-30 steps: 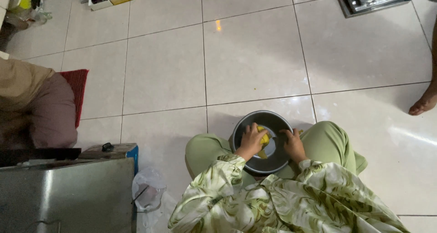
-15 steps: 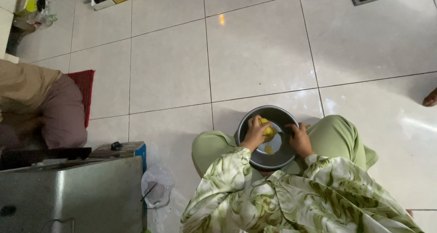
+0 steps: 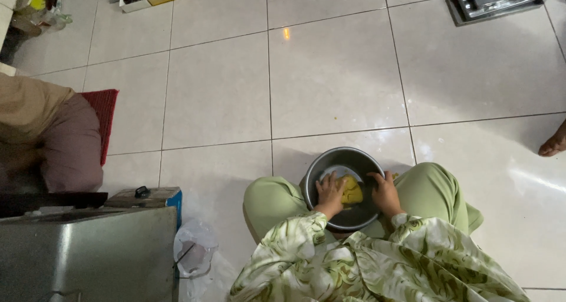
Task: Kneading a large ball of yellow dough in a metal bowl while sitting on a tiled floor.
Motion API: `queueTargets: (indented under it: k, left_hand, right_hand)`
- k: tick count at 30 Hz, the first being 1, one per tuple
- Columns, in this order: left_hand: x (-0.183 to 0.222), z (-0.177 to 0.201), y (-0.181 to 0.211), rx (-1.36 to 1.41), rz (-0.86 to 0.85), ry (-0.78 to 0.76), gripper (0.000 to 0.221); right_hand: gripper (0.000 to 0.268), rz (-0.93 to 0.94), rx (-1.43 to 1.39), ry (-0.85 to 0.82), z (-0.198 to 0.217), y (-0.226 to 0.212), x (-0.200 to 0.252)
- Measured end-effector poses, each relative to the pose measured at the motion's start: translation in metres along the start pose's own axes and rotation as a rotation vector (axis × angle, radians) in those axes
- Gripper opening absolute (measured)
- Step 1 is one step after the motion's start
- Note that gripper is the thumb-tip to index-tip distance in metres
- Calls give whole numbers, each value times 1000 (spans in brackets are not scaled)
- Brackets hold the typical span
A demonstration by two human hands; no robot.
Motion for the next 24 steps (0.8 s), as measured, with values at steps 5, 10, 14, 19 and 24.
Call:
queueTargets:
  k: [5, 10, 14, 19, 24]
  left_hand:
    - [6, 22, 11, -107, -52, 26, 89]
    - [-5, 16, 14, -357, -80, -29, 100]
    - [-36, -36, 16, -422, -163, 203, 111]
    - [-29, -11, 11, -188, -182, 226, 92]
    - [32, 54, 13, 302, -151, 239, 91]
  right_hand:
    - [46, -12, 28, -8, 3, -6, 1]
    - [45, -8, 16, 11, -10, 2, 0]
    - [40, 32, 130, 71, -14, 13, 2]
    - [39, 76, 113, 107, -11, 14, -4]
    - [40, 63, 86, 96, -15, 23, -4]
Point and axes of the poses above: each hand's wrist, its own x-axis away from the middle knuckle, its own z-axis out of the back of the hand, y = z × x, the point moved 1 cm from there along -x, towards the middle knuckle, and after that the axes turned 9 degrees about z, right-handed, at the moved point
